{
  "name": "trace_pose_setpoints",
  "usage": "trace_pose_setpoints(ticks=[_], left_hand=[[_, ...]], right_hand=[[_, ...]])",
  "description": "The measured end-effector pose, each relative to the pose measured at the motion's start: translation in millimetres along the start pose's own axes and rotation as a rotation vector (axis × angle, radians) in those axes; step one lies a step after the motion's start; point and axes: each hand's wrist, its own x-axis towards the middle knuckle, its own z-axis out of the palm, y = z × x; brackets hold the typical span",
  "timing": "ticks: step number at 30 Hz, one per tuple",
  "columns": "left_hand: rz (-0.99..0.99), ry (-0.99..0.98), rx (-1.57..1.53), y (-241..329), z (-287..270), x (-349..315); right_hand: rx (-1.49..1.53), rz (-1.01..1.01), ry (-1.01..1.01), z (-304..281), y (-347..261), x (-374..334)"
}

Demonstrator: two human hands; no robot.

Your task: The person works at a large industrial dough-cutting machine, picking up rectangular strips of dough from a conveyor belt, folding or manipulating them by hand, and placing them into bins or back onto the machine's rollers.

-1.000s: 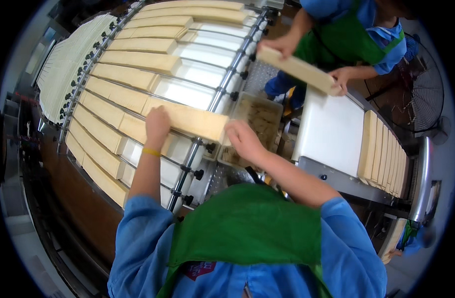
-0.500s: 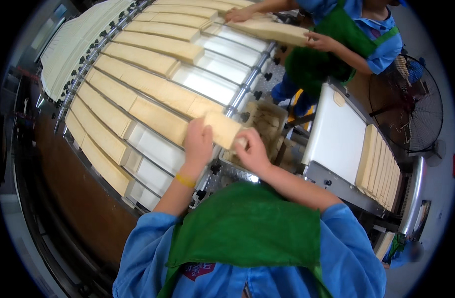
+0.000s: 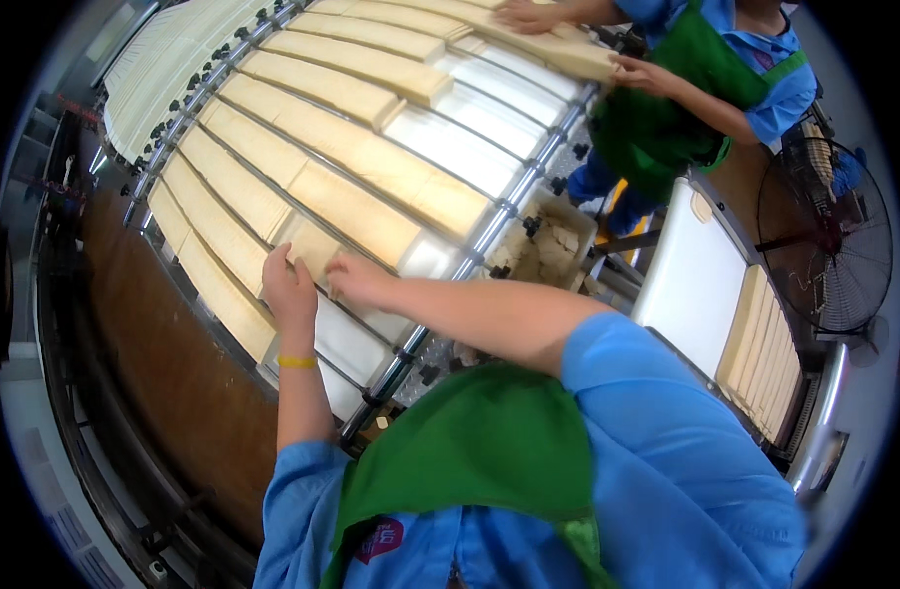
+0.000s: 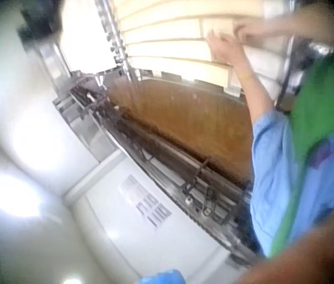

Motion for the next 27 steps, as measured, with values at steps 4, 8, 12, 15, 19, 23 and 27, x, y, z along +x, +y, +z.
trace_pose_setpoints(ticks=[4,8,12,15,19,23,27], left_hand=[[0.021,0.042,-0.078,24,-14,-12],[-0.014,-0.020,-0.237,33,-16,-37],[-0.071,-0.116,-0.374,44,-8,-59],[-0.085,-0.170,-0.435,56,2,-68],[-0.091,-0.279,-0.492,73,23,-68],[-0.018,-0.365,-0.523,112,47,-57],[0.089,-0.470,-0.605,157,83,-55]], right_hand=[[0.117,-0.015,-0.168,-10,-15,34],[0.144,0.044,-0.210,-34,-18,3],[0.188,0.052,-0.135,-92,-14,-85],[0.460,0.131,-0.058,-142,23,-155],[0.523,0.204,0.291,-190,83,-233],[0.688,0.207,0.595,-192,135,-302],[0.556,0.245,0.655,-182,141,-344]])
